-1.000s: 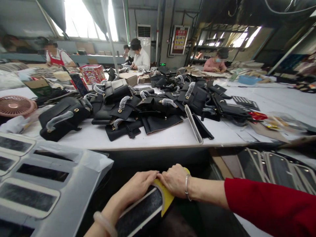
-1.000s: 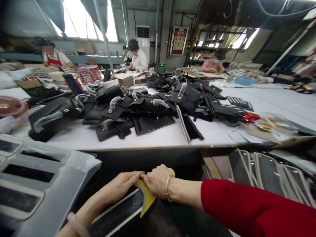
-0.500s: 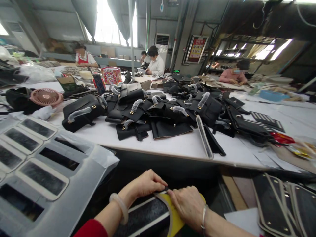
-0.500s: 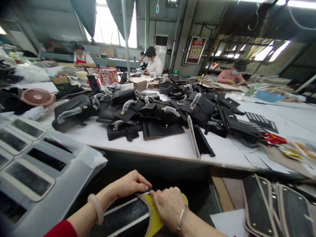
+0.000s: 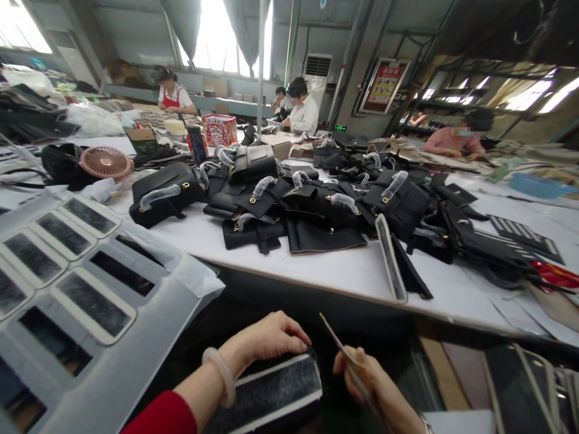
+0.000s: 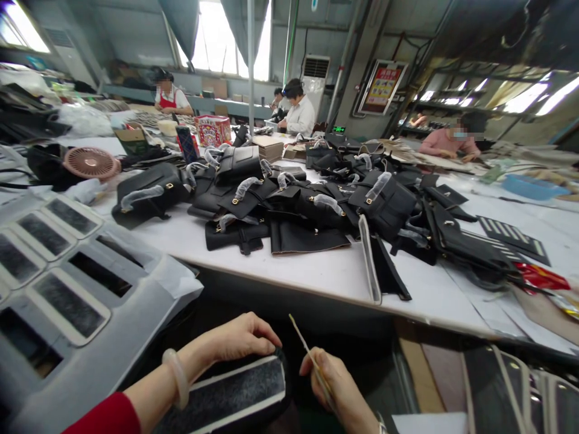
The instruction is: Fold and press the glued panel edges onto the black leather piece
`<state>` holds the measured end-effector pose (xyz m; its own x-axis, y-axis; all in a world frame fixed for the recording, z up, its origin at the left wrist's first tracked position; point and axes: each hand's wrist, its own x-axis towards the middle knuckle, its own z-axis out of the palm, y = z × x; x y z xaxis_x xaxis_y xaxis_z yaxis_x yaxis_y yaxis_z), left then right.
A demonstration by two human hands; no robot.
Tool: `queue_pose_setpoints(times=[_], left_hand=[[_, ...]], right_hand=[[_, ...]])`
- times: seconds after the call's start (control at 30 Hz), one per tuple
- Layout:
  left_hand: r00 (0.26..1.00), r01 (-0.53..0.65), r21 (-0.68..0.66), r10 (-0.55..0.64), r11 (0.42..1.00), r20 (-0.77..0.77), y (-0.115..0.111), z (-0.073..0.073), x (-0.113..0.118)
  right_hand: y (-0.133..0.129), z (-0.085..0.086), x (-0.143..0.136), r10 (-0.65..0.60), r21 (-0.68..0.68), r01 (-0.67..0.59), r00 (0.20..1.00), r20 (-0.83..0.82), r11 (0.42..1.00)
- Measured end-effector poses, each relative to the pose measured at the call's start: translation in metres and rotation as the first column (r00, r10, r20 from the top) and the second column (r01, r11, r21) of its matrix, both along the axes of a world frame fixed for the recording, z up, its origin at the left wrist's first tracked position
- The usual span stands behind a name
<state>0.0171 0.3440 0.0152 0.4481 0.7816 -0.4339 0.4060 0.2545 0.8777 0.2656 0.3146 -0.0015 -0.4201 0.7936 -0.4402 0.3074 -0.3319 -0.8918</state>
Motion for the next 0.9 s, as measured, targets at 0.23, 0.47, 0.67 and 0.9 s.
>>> queue_pose_setpoints(times=[0.23, 0.47, 0.67, 0.9], left_hand=[[0.995, 0.037, 0.156, -0.021, 0.987, -0.101, -0.012, 0.011, 0.005], [0.974, -0.082, 0.186, 0.118, 0.979, -0.193, -0.035, 0.028, -0.043], [0.785, -0.569, 0.134, 0.585, 0.811, -0.207, -0.124, 0.013, -0.121], [0.8, -0.442, 0.109, 0.447, 0.89, -0.401, -0.171, -0.061, -0.09]], right_hand=[[0.009, -0.009, -0.036, -0.116, 0.575, -0.273, 0.828, 0.549, 0.771], [0.037, -0.011, -0.029, -0.078, 0.737, -0.674, 0.733, 0.676, 0.053], [0.06, -0.008, -0.048, 0.113, 0.728, -0.679, 0.734, 0.67, 0.098], [0.058, 0.003, -0.111, 0.237, 0.671, -0.734, 0.674, 0.699, 0.109]])
